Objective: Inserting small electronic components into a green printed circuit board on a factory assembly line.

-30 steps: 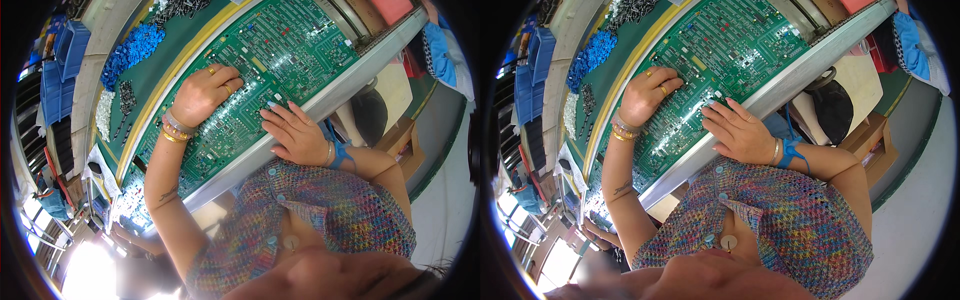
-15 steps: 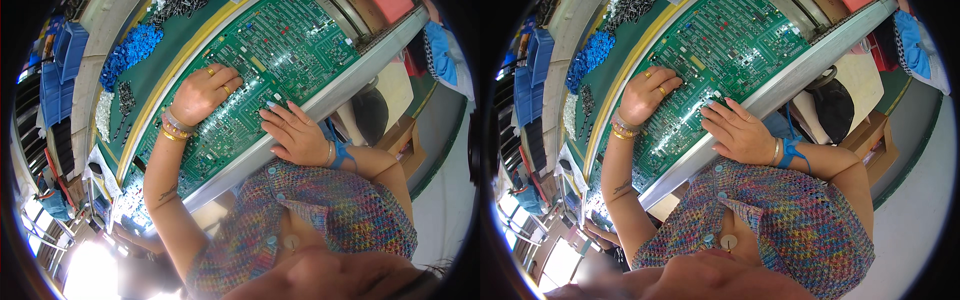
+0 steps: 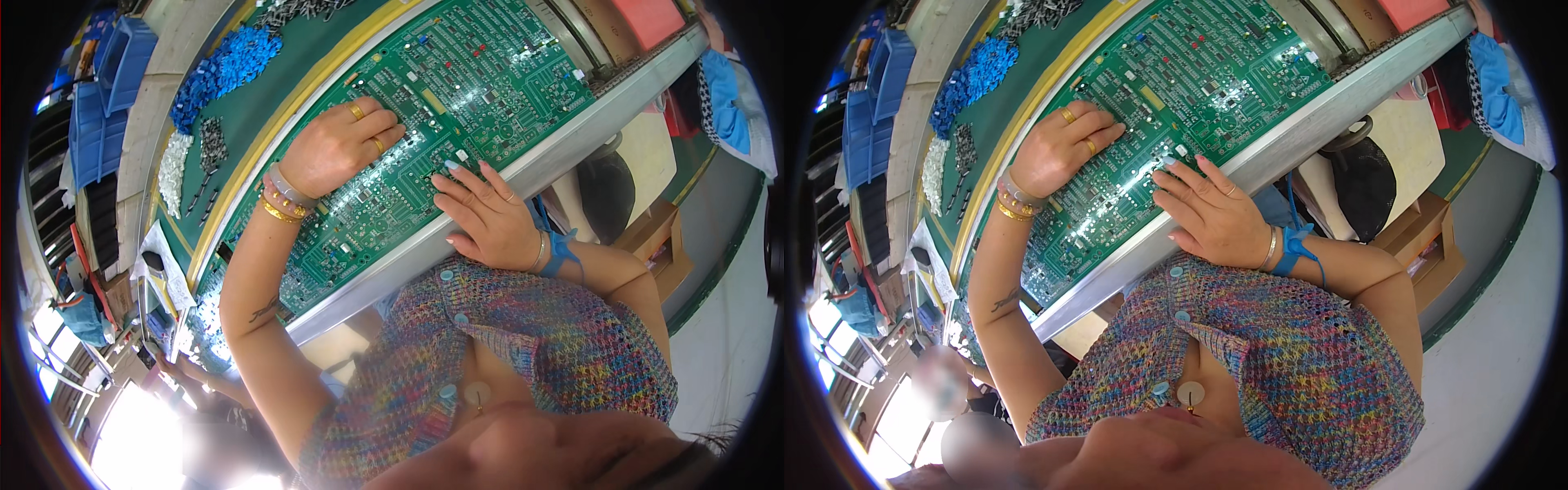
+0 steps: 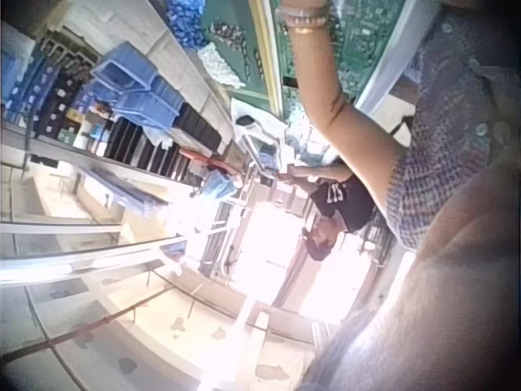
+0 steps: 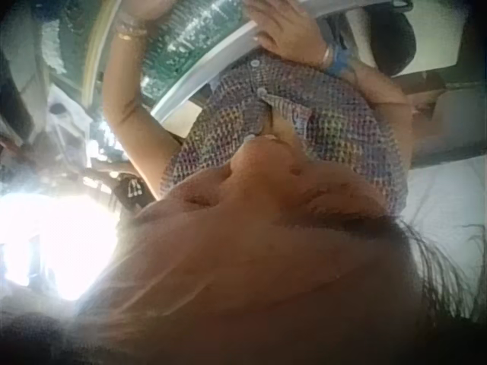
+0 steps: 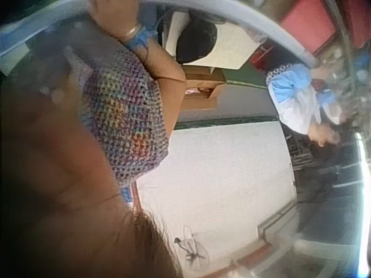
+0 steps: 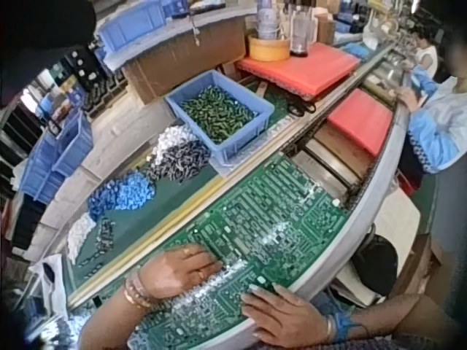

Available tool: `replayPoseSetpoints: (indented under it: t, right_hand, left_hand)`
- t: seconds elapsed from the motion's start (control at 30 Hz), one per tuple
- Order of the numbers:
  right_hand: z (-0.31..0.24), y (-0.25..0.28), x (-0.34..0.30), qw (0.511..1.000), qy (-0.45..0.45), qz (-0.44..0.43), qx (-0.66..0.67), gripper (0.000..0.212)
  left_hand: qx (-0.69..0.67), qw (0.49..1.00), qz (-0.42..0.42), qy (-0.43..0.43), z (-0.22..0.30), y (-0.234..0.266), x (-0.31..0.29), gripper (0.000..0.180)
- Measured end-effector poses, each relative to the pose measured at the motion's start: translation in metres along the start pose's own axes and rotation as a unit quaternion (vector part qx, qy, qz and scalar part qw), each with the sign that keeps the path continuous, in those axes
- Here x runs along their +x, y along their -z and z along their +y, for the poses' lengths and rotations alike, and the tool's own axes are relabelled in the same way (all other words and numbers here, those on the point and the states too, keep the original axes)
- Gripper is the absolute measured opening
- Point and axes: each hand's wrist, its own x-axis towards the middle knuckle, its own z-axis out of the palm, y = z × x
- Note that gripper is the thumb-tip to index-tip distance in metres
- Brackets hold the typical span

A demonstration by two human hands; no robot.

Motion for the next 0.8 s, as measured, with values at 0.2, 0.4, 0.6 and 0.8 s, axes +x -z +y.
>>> replayPoseSetpoints:
  t: [0.2,0.4,0.6,0.8]
  right_hand:
    - [-0.012,-0.004,0.011,0.997,0.062,0.032,0.023,0.041]
    - [-0.048,-0.047,0.032,0.953,0.275,-0.112,0.056,0.057]
    - [-0.070,-0.063,0.041,0.953,0.259,-0.154,0.024,0.068]
    - [-0.061,-0.044,0.037,0.963,0.211,-0.169,-0.014,0.071]
  left_hand:
    - [0.044,0.973,0.129,0.189,0.027,0.019,-0.031,0.027]
    - [0.226,0.813,0.164,0.511,0.022,0.050,-0.150,0.010]
    - [0.226,0.805,0.084,0.542,0.018,0.041,-0.193,0.015]
    - [0.242,0.820,0.095,0.509,0.025,0.044,-0.169,0.011]
